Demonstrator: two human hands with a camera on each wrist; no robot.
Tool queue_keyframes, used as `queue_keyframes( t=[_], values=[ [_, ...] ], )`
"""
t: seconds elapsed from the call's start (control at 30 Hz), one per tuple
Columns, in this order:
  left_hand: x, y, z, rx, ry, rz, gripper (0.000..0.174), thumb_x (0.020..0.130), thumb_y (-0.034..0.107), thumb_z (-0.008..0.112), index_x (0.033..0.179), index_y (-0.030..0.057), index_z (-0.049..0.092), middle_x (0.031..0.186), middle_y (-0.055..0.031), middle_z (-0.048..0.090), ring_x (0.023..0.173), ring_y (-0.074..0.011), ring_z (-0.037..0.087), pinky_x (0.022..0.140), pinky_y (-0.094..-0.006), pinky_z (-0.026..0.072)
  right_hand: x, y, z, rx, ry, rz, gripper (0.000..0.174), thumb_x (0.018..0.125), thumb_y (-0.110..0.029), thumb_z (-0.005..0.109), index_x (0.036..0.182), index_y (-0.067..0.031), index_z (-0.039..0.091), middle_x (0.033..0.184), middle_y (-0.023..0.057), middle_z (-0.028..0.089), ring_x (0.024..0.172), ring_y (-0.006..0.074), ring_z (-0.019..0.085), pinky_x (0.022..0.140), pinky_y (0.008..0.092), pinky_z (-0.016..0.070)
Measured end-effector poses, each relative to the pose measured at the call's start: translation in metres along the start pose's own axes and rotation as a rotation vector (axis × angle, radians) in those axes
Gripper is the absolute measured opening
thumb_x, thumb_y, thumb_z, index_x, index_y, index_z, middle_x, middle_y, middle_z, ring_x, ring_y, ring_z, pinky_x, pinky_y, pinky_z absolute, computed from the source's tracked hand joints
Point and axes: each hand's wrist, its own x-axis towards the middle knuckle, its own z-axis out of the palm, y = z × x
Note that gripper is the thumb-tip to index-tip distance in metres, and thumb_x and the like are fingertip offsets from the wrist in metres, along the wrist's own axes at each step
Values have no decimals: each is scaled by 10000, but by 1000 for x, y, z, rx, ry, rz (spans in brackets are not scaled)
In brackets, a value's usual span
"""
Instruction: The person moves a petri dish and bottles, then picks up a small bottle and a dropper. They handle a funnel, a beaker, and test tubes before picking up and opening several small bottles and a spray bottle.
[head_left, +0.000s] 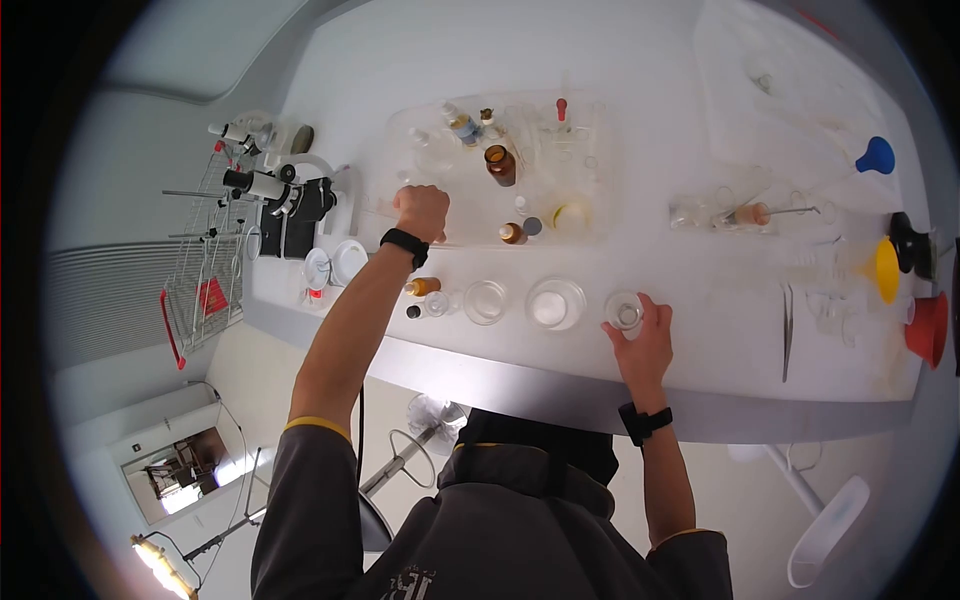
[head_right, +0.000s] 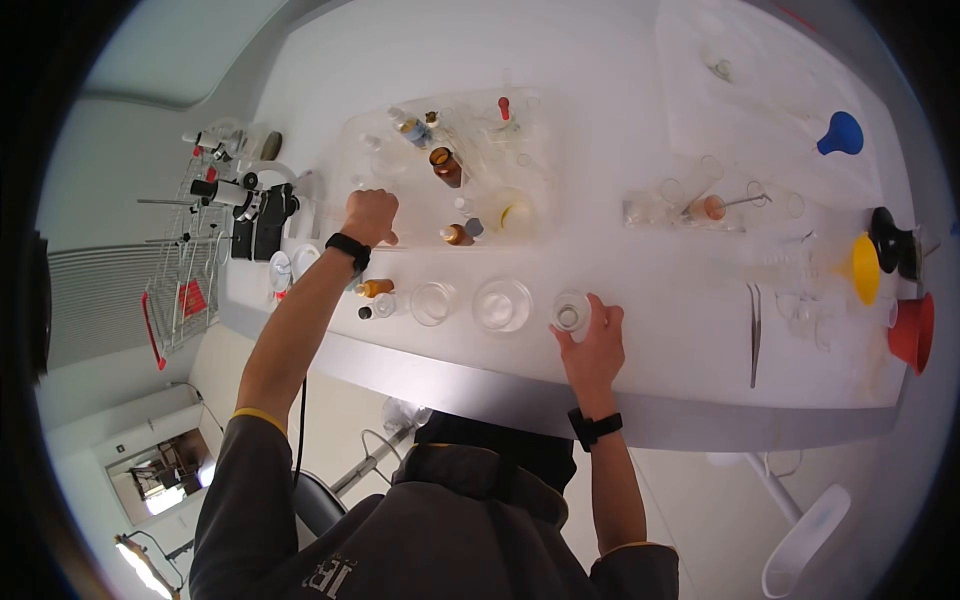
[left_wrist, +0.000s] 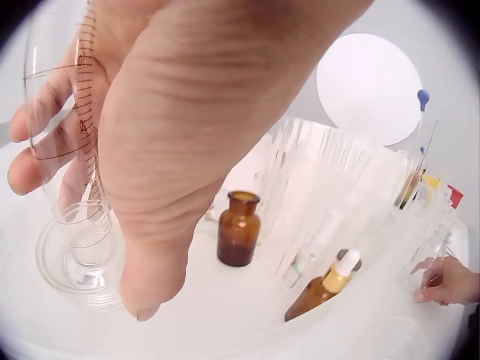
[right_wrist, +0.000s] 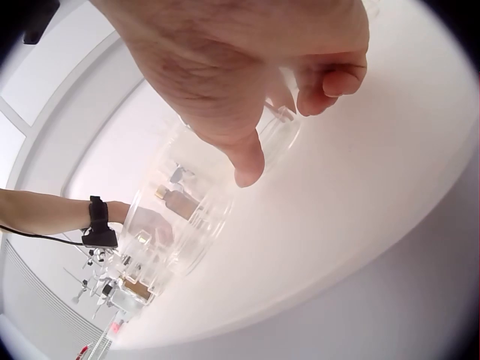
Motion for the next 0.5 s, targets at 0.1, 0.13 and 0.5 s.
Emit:
queue_keyframes(
  t=[0.1, 0.13, 0.5],
  values=[
    [2, 1, -1, -19, -139, -49, 493, 654, 434, 921, 980, 97, 769, 974, -64, 754, 938, -255, 745, 730, -396, 598, 0, 0, -1, -14, -3, 3, 740, 702, -289, 908, 1326, -125, 546, 1125, 86, 513, 972, 303, 608, 750, 419, 548],
    [2, 1, 1, -45, -128, -63, 490, 651, 428, 924, 974, 92, 773, 985, -70, 756, 939, -257, 746, 715, -402, 599, 0, 0, -1, -17, -8, 5, 740, 701, -286, 909, 1325, -128, 542, 1127, 86, 512, 971, 304, 608, 747, 420, 547],
    [-7, -16, 7, -82, 42, 2, 332, 650, 309, 910, 904, 132, 793, 901, -39, 773, 851, -232, 760, 614, -378, 594, 7, -5, -1, -78, 50, 40, 711, 763, -308, 870, 1356, -139, 517, 1095, 72, 541, 895, 276, 633, 706, 418, 549]
  ],
)
